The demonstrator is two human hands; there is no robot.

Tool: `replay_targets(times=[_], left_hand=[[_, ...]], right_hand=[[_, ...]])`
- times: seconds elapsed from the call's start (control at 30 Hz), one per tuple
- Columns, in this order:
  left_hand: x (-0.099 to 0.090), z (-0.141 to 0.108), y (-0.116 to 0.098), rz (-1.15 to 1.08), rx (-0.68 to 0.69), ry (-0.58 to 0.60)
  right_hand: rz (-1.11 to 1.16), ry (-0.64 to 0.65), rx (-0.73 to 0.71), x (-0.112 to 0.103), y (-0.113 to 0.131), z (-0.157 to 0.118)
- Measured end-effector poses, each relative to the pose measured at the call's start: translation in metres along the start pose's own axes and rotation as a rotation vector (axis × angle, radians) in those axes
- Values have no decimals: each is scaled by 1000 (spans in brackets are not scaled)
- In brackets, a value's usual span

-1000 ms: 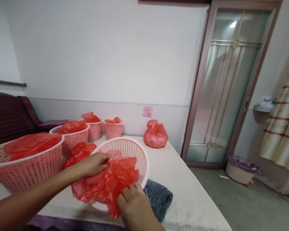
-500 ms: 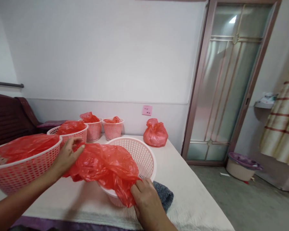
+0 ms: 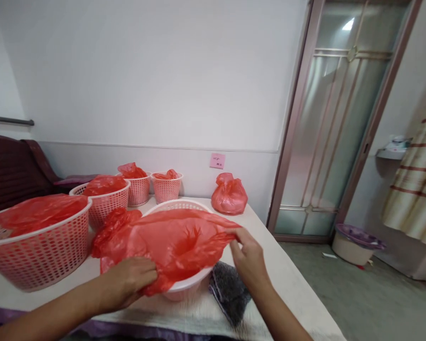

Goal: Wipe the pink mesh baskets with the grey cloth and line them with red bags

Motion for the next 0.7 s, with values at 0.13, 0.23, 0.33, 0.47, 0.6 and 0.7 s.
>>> replay_targets(times=[0.13, 0.23, 0.33, 0.47, 0.6, 0.7], left_hand=[[20, -13, -22, 21, 28, -27], [27, -16, -38, 19, 64, -59], [29, -12, -46, 37, 53, -55], [37, -9, -47, 4, -47, -20], [35, -14, -46, -56, -106, 22], [6, -14, -46, -228, -214, 96]], right_hand=[[-155, -52, 10, -15, -29, 19], [-269, -225, -157, -35, -5, 11], [-229, -238, -358, -42, 42, -16], [-173, 151, -731, -16, 82, -61], [-337, 399, -751, 20, 70, -84], [-396, 452, -722, 34, 58, -87]])
Point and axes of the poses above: each hand's wrist, its own z-axis towards the middle knuckle, its own x-axis out of the palm, y = z × x, the point moved 1 cm from there along z, towards the middle knuckle, and after that the axes turned 14 degrees about -y, right-handed, at the moved point
